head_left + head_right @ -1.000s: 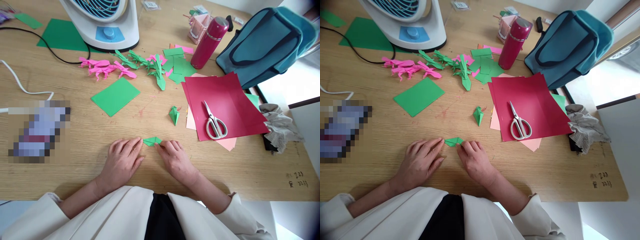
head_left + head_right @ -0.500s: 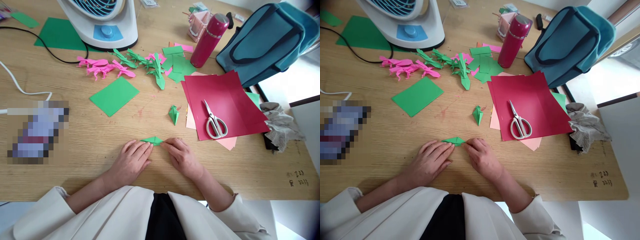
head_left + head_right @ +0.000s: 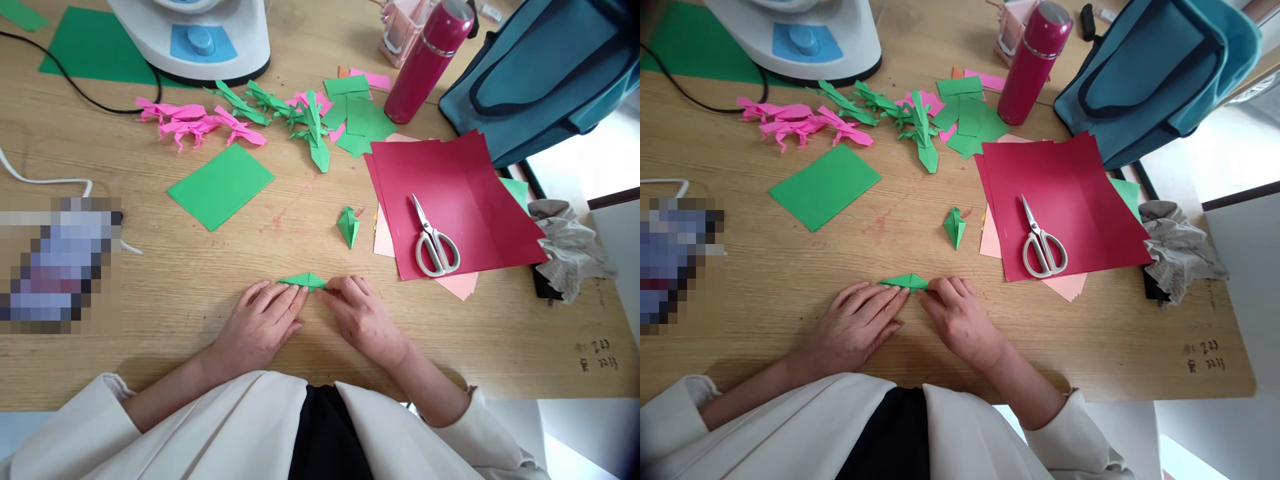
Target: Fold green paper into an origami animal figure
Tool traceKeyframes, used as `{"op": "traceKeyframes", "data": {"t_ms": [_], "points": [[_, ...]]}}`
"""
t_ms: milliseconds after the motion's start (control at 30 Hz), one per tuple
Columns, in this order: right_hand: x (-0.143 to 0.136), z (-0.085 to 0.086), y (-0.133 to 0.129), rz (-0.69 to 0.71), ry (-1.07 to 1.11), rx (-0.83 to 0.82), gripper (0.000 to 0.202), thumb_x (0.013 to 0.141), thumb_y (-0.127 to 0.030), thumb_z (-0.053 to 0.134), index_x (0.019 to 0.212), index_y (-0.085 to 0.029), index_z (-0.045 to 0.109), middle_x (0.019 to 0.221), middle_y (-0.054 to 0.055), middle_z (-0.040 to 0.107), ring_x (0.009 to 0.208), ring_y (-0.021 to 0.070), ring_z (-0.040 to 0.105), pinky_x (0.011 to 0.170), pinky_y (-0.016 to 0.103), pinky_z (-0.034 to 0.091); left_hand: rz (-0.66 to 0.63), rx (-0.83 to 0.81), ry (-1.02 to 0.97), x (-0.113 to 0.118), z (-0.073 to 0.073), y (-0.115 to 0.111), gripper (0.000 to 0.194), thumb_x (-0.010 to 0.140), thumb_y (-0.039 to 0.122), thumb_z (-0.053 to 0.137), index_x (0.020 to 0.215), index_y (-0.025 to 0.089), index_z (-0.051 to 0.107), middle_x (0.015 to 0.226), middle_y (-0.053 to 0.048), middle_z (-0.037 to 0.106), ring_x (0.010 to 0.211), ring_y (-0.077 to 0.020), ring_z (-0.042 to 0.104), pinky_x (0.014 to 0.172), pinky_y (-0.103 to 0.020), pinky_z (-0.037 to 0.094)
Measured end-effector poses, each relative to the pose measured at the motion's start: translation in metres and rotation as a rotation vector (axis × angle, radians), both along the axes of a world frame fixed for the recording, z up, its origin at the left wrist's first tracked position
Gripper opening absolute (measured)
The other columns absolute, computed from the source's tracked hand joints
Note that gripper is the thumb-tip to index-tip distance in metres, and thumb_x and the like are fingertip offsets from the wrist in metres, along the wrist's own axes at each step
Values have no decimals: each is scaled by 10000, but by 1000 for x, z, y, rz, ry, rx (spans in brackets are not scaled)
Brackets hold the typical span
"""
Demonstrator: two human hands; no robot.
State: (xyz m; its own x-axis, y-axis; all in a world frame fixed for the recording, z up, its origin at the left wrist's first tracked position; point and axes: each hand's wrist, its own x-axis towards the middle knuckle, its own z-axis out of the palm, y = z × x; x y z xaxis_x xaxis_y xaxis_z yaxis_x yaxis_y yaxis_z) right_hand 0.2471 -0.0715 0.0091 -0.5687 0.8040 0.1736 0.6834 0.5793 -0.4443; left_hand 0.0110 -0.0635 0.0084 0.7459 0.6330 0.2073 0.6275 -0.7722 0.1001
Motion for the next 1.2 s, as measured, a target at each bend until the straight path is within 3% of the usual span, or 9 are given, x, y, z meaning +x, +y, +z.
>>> {"op": "traceKeyframes", "data": {"t_ms": [233, 400, 500, 667, 867, 1033, 1200], "points": [[-1, -4, 2, -20, 52, 4, 307, 962, -80, 436, 1166, -186, 639, 1036, 112, 582, 904, 234, 520, 821, 409, 455, 2, 9, 8, 4, 7, 5, 302, 975, 202, 512, 1237, 108, 631, 1106, -88, 729, 1010, -251, 615, 968, -433, 408], [2, -4, 6, -70, 301, -94, 287, 948, -61, 421, 1097, -203, 621, 1050, 102, 574, 974, 215, 561, 857, 382, 492, 27, 0, -79, 9, 10, 15, 201, 962, 179, 520, 1107, 159, 657, 967, -57, 726, 908, -229, 626, 912, -408, 428], [2, -3, 8, -137, 426, -121, 272, 943, -48, 409, 1069, -199, 598, 1016, 91, 572, 956, 196, 580, 839, 347, 505, 104, -67, -75, 16, 12, 23, 132, 954, 226, 549, 1032, 162, 634, 901, -54, 705, 866, -238, 626, 854, -410, 433], [1, -4, 10, -177, 477, -113, 233, 946, -75, 439, 1071, -203, 589, 995, 85, 577, 948, 197, 586, 833, 340, 504, 254, -288, -53, 28, 18, 40, 290, 869, 231, 684, 1126, 174, 563, 1065, -69, 684, 980, -254, 635, 807, -377, 428], [-1, -7, 14, -294, 559, -161, 233, 924, -96, 485, 1103, -199, 593, 1009, 74, 579, 868, 171, 587, 782, 326, 508, 302, -454, -79, 33, 19, 58, 220, 777, 245, 753, 876, 198, 563, 959, -42, 620, 852, -226, 609, 721, -324, 414], [1, -5, 33, -375, 650, -359, 255, 888, -216, 605, 1142, -207, 595, 1039, 72, 577, 794, 148, 603, 689, 295, 510, 298, -684, -276, 40, 21, 73, 153, 769, 169, 689, 811, 214, 549, 743, 32, 612, 695, -170, 585, 621, -275, 379], [-3, 1, 61, -351, 853, -632, 268, 847, -414, 685, 1009, -211, 619, 788, 13, 610, 723, 156, 581, 644, 287, 466, 313, -874, -695, 49, 15, 84, 203, 781, 295, 686, 947, 204, 612, 796, 16, 651, 699, -145, 593, 642, -255, 438]]}}
